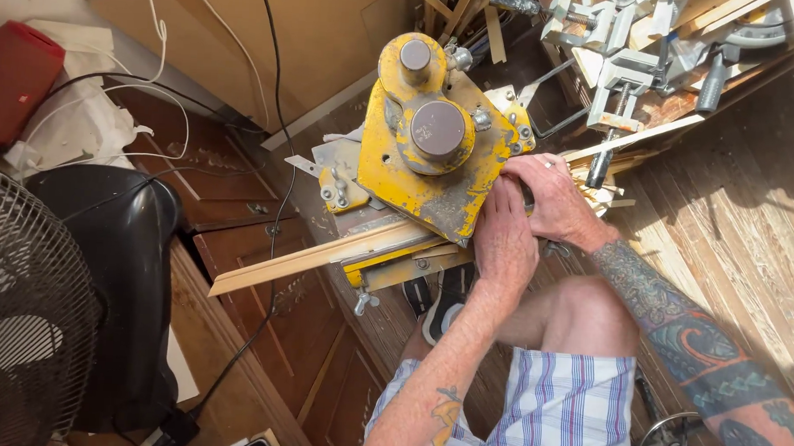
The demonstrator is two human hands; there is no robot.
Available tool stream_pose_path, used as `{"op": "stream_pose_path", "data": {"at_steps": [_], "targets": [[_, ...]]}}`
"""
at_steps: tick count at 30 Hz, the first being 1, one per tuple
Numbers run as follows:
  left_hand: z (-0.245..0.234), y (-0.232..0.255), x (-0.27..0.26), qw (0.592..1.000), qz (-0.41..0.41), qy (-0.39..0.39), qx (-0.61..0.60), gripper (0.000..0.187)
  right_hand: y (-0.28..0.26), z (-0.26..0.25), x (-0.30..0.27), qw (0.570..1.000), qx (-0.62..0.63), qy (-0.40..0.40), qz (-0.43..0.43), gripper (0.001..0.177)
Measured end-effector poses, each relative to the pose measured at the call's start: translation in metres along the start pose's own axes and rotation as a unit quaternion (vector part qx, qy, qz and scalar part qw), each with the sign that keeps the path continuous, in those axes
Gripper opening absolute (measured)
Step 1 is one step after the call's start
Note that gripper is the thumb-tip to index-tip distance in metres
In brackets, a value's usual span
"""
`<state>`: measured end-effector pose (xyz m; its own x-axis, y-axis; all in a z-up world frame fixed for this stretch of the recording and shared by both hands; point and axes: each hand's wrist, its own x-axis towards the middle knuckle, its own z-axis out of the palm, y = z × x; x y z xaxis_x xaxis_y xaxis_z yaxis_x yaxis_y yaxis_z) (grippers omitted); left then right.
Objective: Trimming wooden strips using a manual miter trimmer in a workshop.
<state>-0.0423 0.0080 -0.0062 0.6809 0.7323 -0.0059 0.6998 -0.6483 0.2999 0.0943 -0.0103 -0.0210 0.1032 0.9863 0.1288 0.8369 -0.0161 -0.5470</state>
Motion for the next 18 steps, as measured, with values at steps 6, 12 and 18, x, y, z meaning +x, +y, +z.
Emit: {"op": "stream_pose_path", "data": {"at_steps": [6,12,18], "targets": [[-0.007,0.003,-0.006,0.999,0.025,0.015,-0.017,0.095,-0.006,-0.009,0.006,0.999,-0.021,-0.026,-0.008,0.052],[-0.036,0.008,-0.015,0.999,0.035,0.008,-0.031,0.1,-0.013,-0.015,0.003,1.0,-0.015,-0.024,-0.013,0.052],[-0.02,0.007,-0.014,0.999,0.043,0.001,0.0,0.103,-0.007,-0.011,0.005,1.0,-0.012,-0.013,-0.023,0.051]]}}
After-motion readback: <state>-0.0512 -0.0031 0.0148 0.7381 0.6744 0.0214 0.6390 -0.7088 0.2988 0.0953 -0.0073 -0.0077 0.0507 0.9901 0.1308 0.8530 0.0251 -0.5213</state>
